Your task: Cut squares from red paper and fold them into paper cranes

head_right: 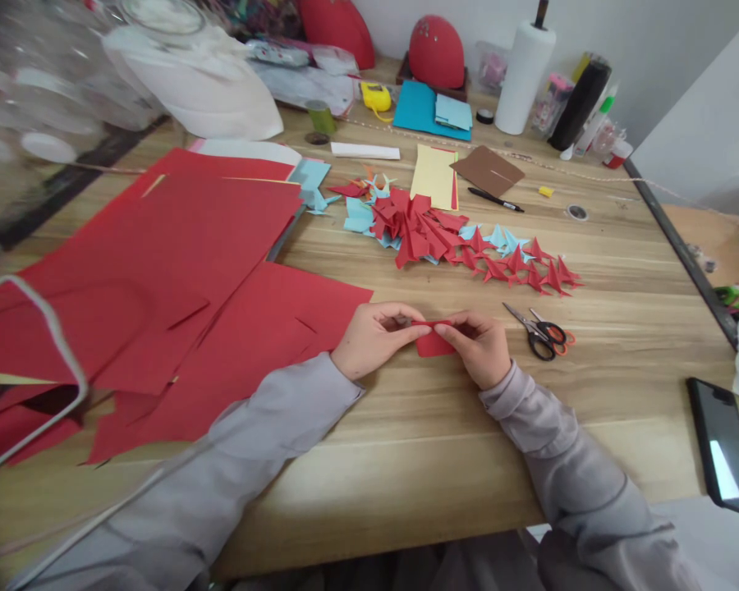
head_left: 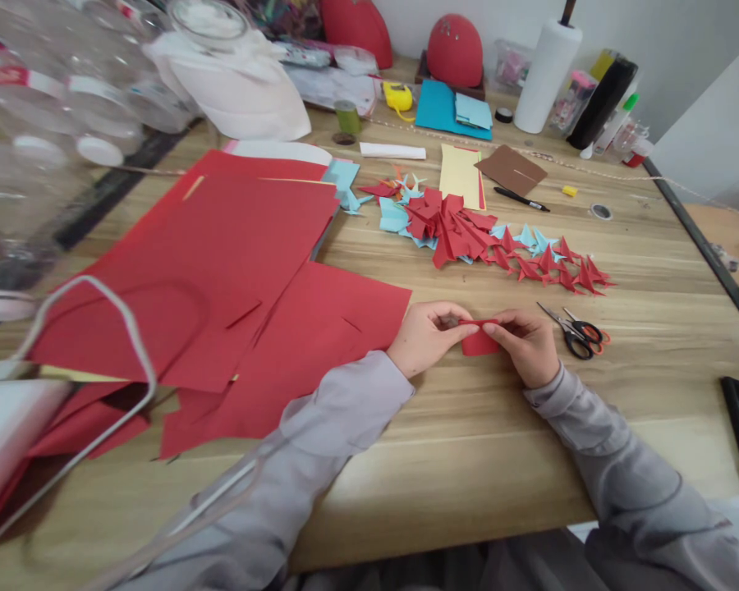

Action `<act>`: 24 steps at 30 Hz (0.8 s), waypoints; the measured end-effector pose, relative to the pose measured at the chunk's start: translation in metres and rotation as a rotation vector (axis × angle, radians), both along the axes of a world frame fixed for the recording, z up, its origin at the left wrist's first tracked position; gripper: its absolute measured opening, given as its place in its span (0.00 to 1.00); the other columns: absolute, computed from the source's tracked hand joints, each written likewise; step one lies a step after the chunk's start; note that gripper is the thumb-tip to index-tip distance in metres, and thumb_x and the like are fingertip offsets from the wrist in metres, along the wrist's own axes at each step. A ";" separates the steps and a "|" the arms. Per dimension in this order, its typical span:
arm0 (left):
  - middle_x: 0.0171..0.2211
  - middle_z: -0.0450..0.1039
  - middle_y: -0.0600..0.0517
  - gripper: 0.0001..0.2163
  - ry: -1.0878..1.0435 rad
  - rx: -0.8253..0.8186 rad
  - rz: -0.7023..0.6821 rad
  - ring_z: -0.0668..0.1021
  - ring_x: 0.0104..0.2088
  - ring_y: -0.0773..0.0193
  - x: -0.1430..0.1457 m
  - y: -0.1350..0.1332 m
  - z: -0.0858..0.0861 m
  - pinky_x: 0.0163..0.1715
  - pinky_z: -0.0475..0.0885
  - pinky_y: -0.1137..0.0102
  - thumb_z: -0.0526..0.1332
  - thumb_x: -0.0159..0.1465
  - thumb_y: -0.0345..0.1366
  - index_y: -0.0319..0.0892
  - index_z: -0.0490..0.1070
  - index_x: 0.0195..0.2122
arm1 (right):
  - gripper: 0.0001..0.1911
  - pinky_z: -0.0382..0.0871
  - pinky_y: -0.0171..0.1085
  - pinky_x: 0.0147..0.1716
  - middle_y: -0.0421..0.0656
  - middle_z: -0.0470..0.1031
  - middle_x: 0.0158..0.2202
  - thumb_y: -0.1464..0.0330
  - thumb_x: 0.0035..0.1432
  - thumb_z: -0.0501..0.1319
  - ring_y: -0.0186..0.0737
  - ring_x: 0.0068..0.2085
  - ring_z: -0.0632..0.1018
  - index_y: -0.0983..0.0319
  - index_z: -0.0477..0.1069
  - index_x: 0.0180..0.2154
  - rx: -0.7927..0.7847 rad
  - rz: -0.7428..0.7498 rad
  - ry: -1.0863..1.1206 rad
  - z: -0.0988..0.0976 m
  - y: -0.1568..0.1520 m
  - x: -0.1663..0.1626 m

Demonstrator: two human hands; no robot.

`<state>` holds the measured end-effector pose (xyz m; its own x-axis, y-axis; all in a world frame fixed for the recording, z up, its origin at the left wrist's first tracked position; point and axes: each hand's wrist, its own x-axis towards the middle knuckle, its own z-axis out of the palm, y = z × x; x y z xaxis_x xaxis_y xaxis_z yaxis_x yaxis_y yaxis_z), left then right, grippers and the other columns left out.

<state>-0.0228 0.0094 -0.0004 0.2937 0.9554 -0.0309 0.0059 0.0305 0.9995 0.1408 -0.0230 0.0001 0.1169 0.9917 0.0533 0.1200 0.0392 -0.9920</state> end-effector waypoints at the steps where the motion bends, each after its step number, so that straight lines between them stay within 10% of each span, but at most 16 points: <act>1: 0.19 0.71 0.54 0.09 0.002 0.001 0.002 0.68 0.20 0.71 0.000 0.000 0.000 0.20 0.64 0.75 0.70 0.47 0.39 0.40 0.75 0.24 | 0.15 0.70 0.34 0.22 0.38 0.75 0.21 0.57 0.42 0.71 0.32 0.21 0.71 0.61 0.75 0.25 0.002 0.000 -0.003 0.000 0.000 0.000; 24: 0.18 0.69 0.54 0.10 -0.001 -0.005 0.016 0.68 0.20 0.72 0.000 0.000 -0.001 0.20 0.63 0.75 0.71 0.46 0.39 0.39 0.75 0.23 | 0.11 0.70 0.34 0.24 0.38 0.75 0.21 0.60 0.42 0.71 0.31 0.22 0.72 0.61 0.76 0.24 0.002 0.003 0.030 -0.001 0.000 0.000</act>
